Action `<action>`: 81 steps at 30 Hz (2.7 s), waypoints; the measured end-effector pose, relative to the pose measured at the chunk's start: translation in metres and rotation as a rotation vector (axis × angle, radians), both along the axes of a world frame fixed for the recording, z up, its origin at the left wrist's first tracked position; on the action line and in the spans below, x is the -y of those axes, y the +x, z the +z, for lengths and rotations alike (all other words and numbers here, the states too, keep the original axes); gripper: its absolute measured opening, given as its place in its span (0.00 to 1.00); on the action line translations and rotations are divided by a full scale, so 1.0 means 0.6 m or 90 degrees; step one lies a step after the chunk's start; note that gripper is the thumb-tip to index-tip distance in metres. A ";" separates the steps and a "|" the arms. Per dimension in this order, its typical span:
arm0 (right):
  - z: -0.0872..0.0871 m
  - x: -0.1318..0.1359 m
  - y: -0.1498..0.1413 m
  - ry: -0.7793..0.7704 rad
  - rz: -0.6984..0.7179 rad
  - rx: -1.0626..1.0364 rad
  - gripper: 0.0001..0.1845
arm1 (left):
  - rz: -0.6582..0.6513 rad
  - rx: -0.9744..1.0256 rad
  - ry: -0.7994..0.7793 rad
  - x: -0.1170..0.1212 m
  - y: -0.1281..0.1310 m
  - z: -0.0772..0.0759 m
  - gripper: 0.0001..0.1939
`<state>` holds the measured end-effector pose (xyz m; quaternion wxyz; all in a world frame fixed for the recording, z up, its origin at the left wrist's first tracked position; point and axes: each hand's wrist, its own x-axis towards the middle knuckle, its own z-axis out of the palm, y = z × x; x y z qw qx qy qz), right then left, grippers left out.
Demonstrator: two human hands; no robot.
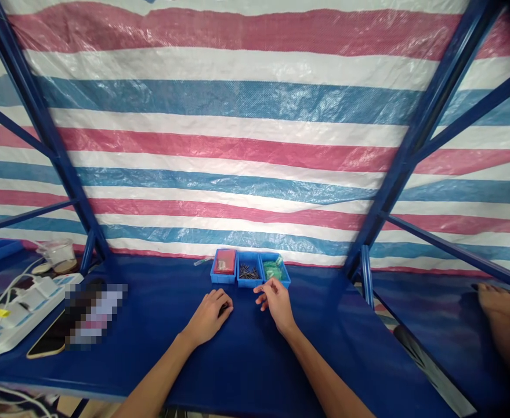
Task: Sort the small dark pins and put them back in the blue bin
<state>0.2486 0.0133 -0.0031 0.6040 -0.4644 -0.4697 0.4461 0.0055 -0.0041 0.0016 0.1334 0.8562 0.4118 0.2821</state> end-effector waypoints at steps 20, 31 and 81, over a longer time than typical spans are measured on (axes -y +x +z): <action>-0.001 -0.002 0.001 0.052 0.009 0.028 0.22 | -0.004 0.011 0.002 -0.002 -0.001 -0.002 0.13; -0.008 -0.008 0.003 0.049 0.064 0.003 0.28 | 0.005 0.009 -0.003 -0.001 0.000 0.000 0.11; 0.011 0.007 0.002 0.109 -0.051 0.189 0.18 | 0.004 0.021 -0.005 -0.003 -0.002 -0.002 0.12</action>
